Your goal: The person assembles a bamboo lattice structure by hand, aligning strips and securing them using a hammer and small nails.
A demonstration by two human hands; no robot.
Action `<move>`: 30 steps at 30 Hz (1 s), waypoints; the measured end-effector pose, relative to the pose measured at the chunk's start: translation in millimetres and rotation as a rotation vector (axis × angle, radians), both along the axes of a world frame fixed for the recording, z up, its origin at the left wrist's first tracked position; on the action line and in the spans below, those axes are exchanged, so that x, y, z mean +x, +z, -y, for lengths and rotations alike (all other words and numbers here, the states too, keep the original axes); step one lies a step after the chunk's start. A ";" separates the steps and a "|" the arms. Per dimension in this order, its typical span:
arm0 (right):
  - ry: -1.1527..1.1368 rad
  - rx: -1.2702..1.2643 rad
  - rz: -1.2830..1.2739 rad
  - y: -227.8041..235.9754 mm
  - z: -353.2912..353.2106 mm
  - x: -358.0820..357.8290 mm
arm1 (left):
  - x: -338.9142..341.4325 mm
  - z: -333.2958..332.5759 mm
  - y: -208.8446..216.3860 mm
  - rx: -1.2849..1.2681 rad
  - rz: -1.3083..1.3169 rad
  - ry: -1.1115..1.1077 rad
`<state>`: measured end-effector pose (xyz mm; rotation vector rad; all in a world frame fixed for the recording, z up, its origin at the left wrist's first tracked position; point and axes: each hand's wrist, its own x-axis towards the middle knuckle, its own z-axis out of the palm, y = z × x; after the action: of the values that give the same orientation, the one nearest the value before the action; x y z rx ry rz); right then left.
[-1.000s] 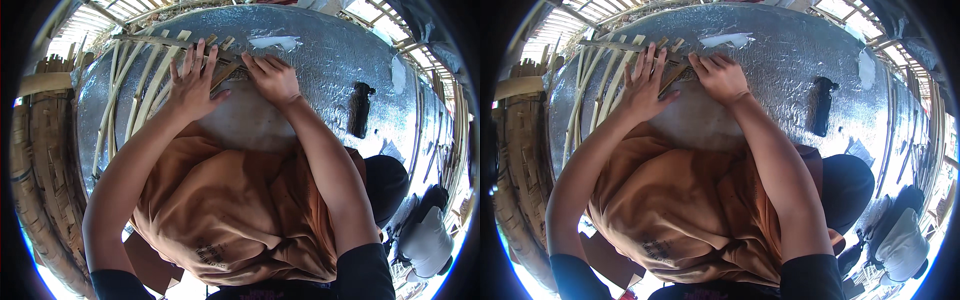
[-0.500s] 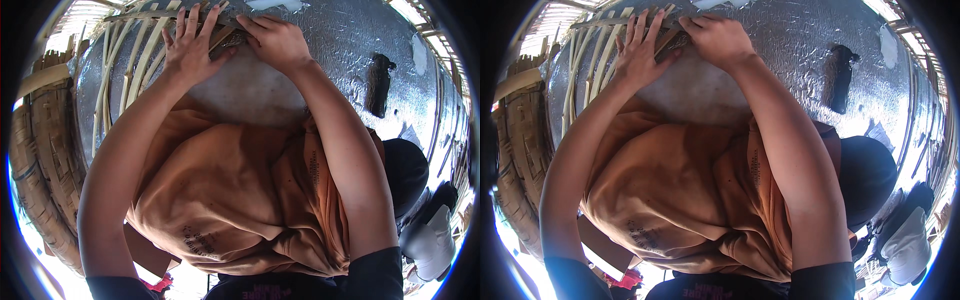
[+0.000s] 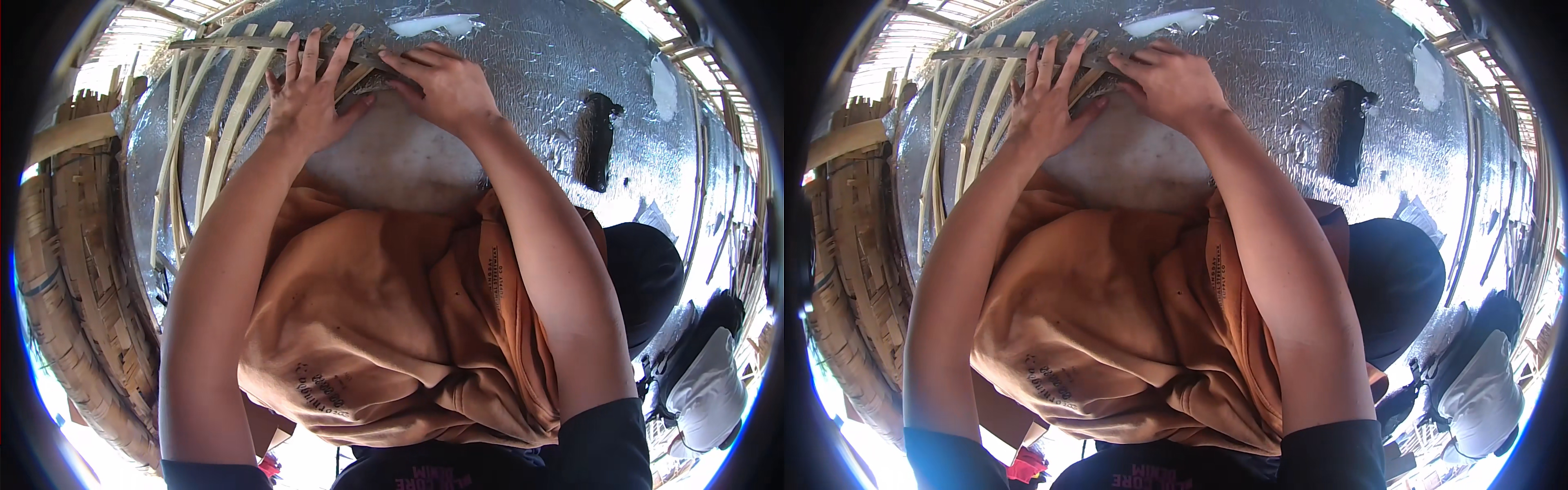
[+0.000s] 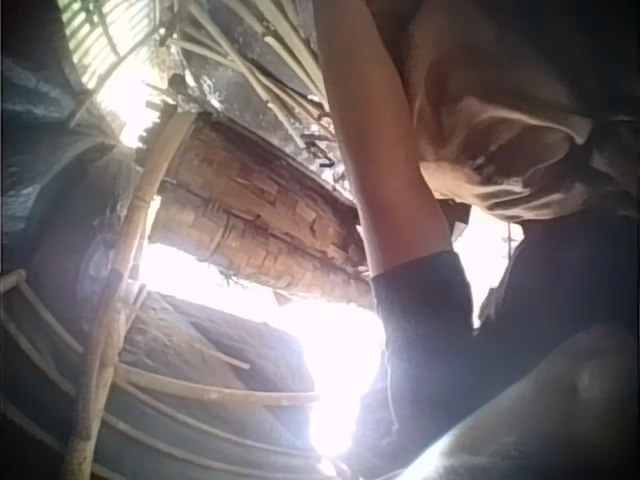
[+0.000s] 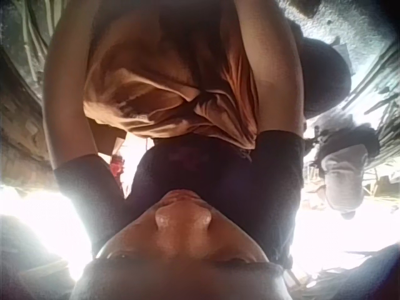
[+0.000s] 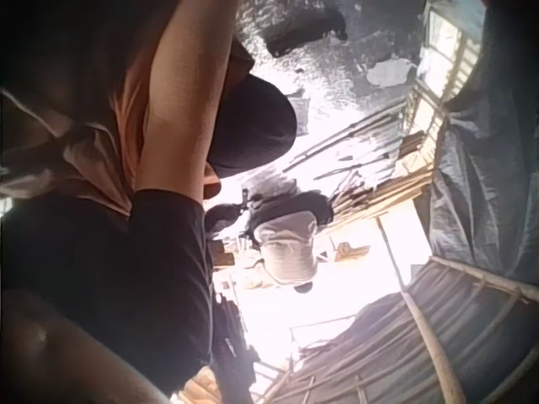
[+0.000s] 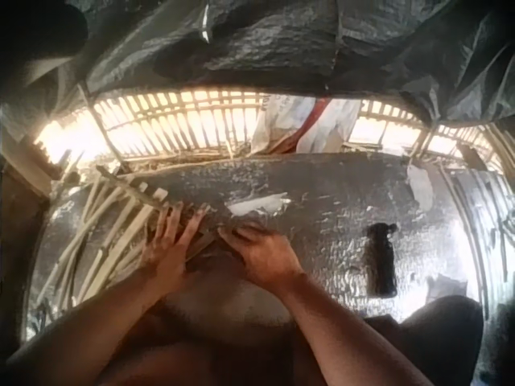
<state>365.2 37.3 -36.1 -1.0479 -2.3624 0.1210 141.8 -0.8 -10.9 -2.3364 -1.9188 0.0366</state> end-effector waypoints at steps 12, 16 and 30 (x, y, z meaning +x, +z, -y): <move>-0.061 -0.140 -0.031 2.6 6.2 -15.6 | 1.2 0.1 4.1 -0.020 0.021 -0.003; -0.079 -0.105 -0.106 4.8 11.2 -11.4 | 7.6 0.8 5.2 -0.048 -0.016 -0.003; -1.235 -0.752 0.305 40.9 42.0 179.2 | 5.5 0.3 12.1 -0.107 0.003 0.025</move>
<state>544.5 -4.6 4.8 -2.8229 -1.4474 0.4030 147.3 -1.1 1.2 -2.3794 -1.9947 0.1419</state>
